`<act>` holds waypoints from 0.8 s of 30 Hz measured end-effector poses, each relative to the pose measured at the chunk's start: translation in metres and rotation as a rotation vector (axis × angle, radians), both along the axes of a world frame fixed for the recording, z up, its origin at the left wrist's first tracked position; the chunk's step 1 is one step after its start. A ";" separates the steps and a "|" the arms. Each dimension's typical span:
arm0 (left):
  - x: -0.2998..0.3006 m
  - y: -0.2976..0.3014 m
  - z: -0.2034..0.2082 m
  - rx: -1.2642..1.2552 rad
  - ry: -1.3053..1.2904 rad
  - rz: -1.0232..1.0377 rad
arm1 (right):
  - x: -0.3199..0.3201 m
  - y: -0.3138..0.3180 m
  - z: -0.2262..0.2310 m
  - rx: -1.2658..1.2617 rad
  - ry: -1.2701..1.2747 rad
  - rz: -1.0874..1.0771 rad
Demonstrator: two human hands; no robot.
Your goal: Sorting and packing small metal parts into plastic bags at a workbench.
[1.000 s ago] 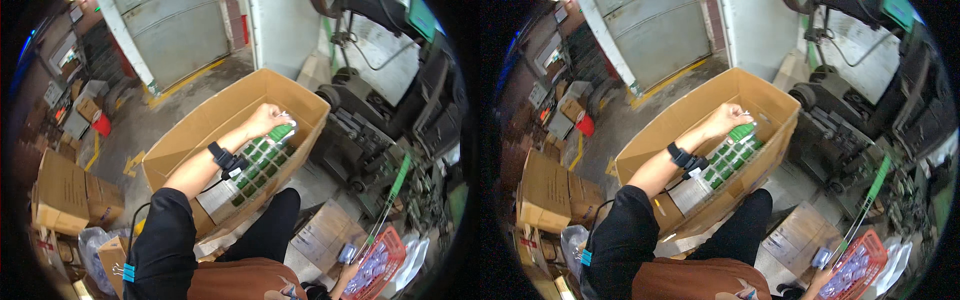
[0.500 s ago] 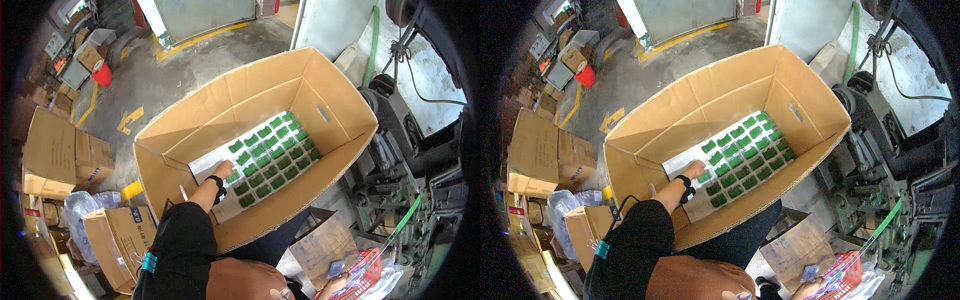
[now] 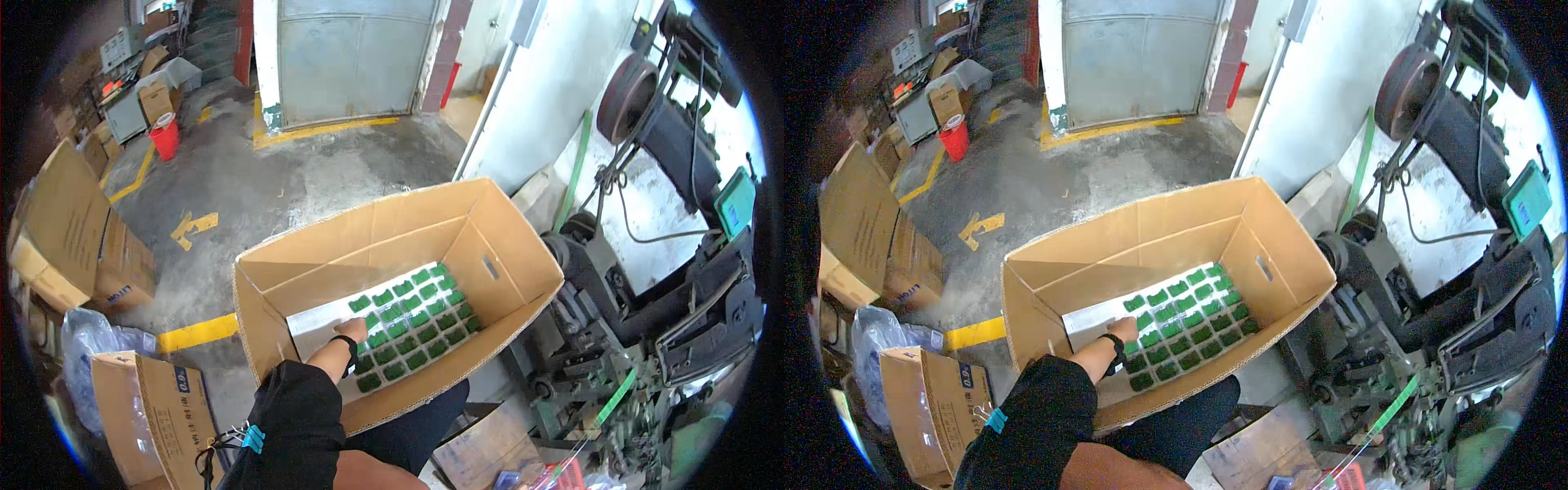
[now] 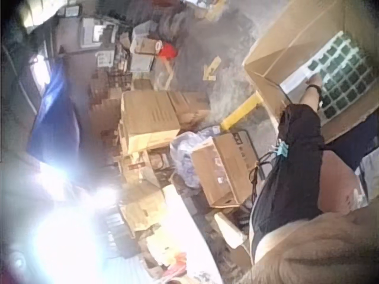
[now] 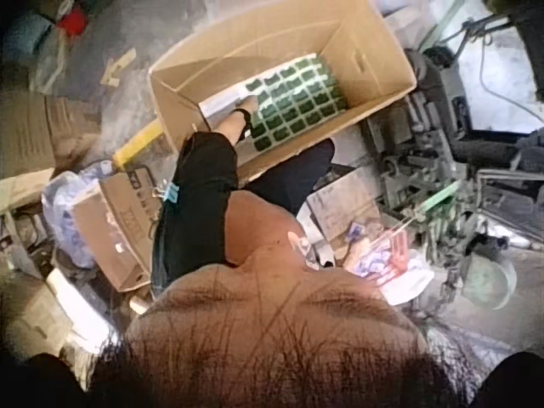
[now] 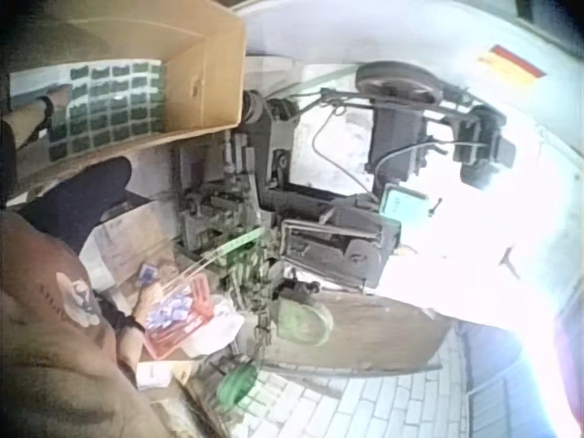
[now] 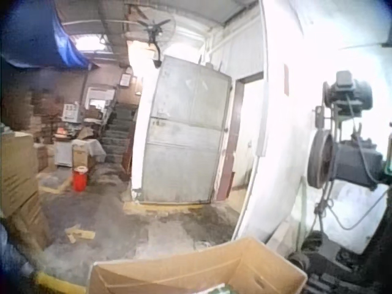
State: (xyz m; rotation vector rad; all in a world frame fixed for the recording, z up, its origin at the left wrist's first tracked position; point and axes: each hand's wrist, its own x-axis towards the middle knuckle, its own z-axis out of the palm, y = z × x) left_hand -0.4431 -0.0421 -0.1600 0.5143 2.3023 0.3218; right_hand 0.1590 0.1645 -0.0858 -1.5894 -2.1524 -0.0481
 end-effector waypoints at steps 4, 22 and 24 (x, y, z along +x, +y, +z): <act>-0.019 0.031 0.047 0.160 -0.010 -0.070 | -0.036 0.032 0.033 -0.014 0.037 0.111; 0.375 0.149 0.359 1.063 -1.148 -0.813 | -0.037 -0.085 0.254 -0.447 1.274 0.200; 0.401 0.142 0.322 0.986 -1.274 -0.537 | -0.049 -0.082 0.253 -0.595 1.206 0.265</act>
